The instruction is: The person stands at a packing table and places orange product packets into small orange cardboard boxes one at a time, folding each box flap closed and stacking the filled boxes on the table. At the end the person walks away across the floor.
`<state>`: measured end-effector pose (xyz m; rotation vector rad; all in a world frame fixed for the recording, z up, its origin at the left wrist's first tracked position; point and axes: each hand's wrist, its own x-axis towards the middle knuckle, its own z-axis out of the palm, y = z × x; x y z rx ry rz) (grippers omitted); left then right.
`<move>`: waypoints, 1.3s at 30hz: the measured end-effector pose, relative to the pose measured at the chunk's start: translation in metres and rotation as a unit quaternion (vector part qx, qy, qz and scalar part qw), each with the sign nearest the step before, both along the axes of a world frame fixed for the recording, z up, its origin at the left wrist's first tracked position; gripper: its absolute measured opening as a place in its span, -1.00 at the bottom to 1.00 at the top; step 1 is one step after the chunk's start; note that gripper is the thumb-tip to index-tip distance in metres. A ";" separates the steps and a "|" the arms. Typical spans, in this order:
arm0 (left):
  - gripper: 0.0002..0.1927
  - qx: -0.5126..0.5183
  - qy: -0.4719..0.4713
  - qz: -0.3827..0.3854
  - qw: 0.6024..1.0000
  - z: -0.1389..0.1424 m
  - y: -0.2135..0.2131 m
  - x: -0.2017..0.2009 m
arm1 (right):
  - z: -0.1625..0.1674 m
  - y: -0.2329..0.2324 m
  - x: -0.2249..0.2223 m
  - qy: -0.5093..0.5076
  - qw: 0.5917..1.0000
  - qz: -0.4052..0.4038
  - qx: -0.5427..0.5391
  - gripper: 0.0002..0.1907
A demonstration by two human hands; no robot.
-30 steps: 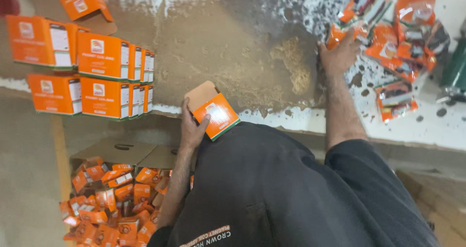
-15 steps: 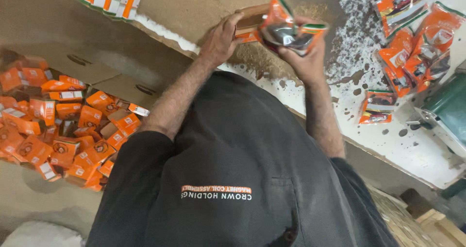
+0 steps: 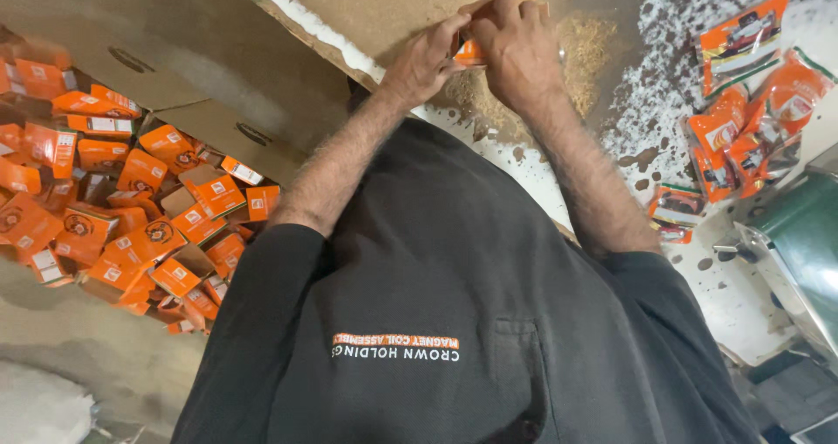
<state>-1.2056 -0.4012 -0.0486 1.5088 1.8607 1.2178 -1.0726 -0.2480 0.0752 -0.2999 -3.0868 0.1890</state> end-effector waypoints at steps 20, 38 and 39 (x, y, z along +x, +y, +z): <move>-0.23 0.039 0.083 -0.019 0.996 -0.002 -0.005 0.011 | -0.024 -0.058 0.050 0.018 0.995 -0.100 -0.021 -0.24; -0.17 0.019 0.055 0.058 0.997 -0.004 -0.045 0.006 | -0.075 -0.011 0.100 0.212 0.833 -0.218 -0.462 -0.61; -0.18 0.002 0.041 0.059 0.997 -0.002 -0.049 0.011 | -0.081 -0.006 0.097 0.196 0.770 -0.270 -0.544 -0.58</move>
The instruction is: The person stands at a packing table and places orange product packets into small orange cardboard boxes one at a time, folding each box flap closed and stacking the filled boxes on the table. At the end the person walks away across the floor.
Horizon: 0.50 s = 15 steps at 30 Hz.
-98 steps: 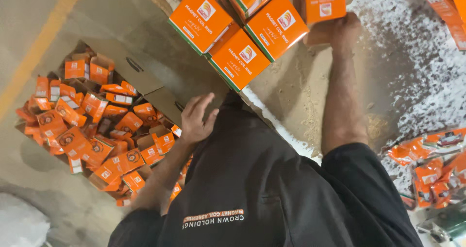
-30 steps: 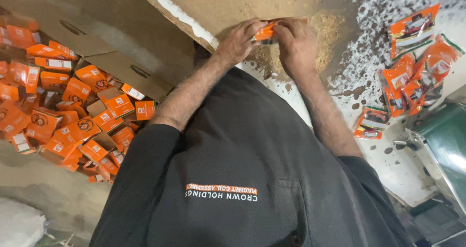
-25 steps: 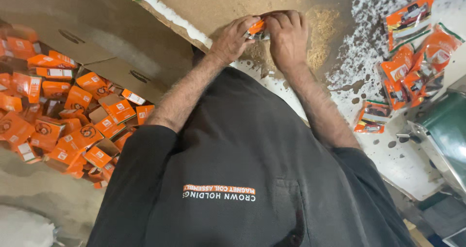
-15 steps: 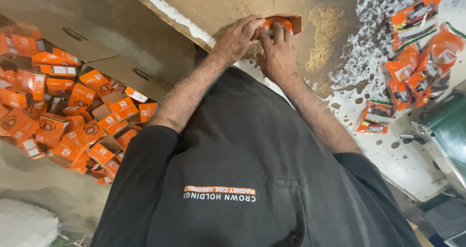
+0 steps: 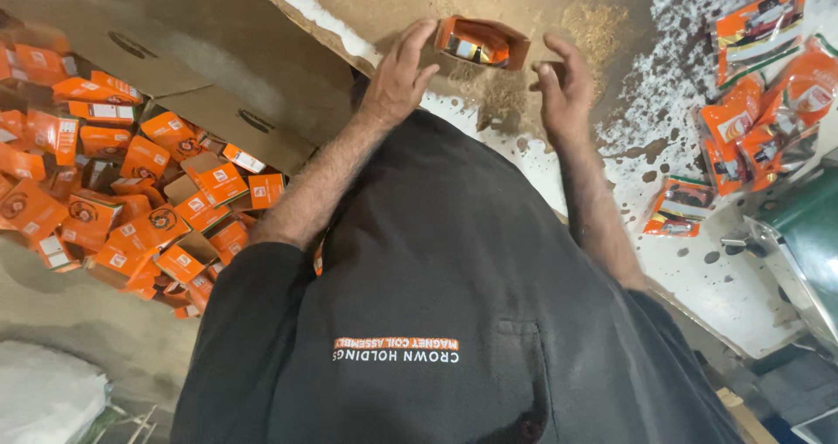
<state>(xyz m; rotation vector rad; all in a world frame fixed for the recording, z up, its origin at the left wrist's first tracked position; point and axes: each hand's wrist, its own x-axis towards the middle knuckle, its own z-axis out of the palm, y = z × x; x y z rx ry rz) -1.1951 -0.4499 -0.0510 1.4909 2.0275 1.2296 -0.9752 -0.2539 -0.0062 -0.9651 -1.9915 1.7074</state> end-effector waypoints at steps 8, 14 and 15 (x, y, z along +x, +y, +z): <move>-0.48 -0.051 0.085 -0.012 0.995 0.000 0.032 0.011 | -0.009 0.018 -0.052 -0.031 0.982 0.181 0.032 -0.46; -0.66 -0.072 0.079 -0.027 0.994 -0.012 0.024 0.000 | 0.012 -0.003 -0.032 -0.074 0.870 0.265 0.408 -0.38; -0.66 -0.073 0.046 -0.038 0.996 -0.013 0.021 -0.003 | 0.012 -0.007 -0.031 -0.100 0.854 0.248 0.448 -0.41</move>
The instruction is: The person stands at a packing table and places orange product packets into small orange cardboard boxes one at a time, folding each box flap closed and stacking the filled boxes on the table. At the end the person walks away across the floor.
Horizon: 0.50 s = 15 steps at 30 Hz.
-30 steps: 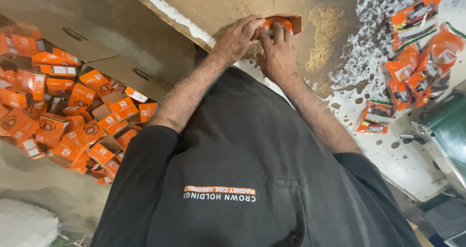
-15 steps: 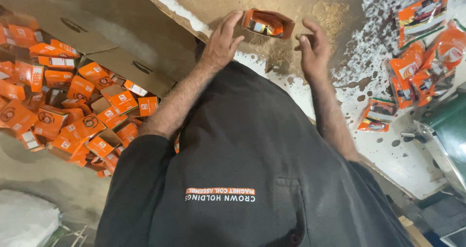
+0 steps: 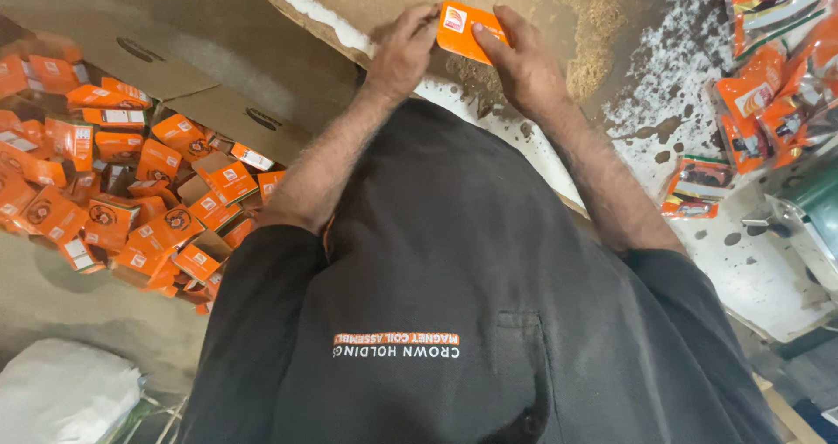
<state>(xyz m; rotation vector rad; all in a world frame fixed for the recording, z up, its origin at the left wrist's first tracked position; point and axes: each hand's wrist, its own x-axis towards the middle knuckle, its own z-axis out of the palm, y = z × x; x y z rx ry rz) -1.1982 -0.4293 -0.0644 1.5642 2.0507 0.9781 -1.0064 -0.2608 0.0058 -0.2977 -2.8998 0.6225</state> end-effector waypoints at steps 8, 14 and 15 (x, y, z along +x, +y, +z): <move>-0.29 0.035 0.072 -0.127 0.989 0.033 0.010 -0.028 | 0.001 0.000 0.000 -0.064 0.997 0.004 0.044 -0.31; -0.30 0.003 0.160 -0.117 0.980 0.033 0.032 -0.023 | -0.023 -0.007 -0.026 -0.067 0.994 -0.053 0.073 -0.16; -0.32 0.000 0.172 -0.110 0.979 0.031 0.032 -0.024 | -0.027 -0.005 -0.028 -0.080 0.993 -0.060 0.067 -0.16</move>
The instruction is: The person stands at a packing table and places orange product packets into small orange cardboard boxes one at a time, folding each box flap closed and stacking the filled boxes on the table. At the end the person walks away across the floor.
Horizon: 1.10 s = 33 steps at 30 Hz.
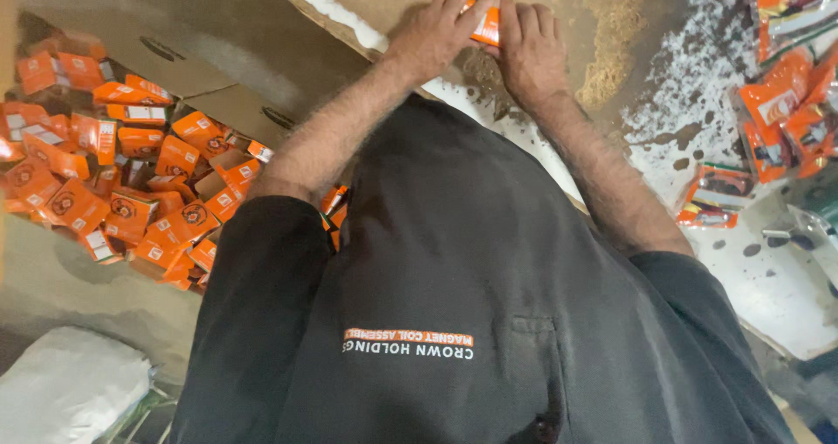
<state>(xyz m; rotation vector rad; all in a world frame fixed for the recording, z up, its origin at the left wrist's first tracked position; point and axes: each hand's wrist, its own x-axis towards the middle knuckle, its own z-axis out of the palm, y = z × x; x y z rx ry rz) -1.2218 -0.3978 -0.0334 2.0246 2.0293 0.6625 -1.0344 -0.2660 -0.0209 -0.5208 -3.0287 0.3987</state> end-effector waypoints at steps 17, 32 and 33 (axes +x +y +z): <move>-0.63 0.080 -0.042 0.008 0.996 -0.007 -0.032 0.007 | 0.023 -0.016 -0.006 -0.046 0.999 0.006 0.026 -0.13; -0.34 0.264 -0.129 0.293 0.910 0.054 -0.079 -0.054 | 0.077 0.041 -0.129 0.144 0.918 -0.016 -0.370 -0.53; -0.36 0.264 -0.131 0.356 0.887 0.061 -0.092 -0.065 | 0.091 0.046 -0.159 0.183 0.911 0.023 -0.368 -0.58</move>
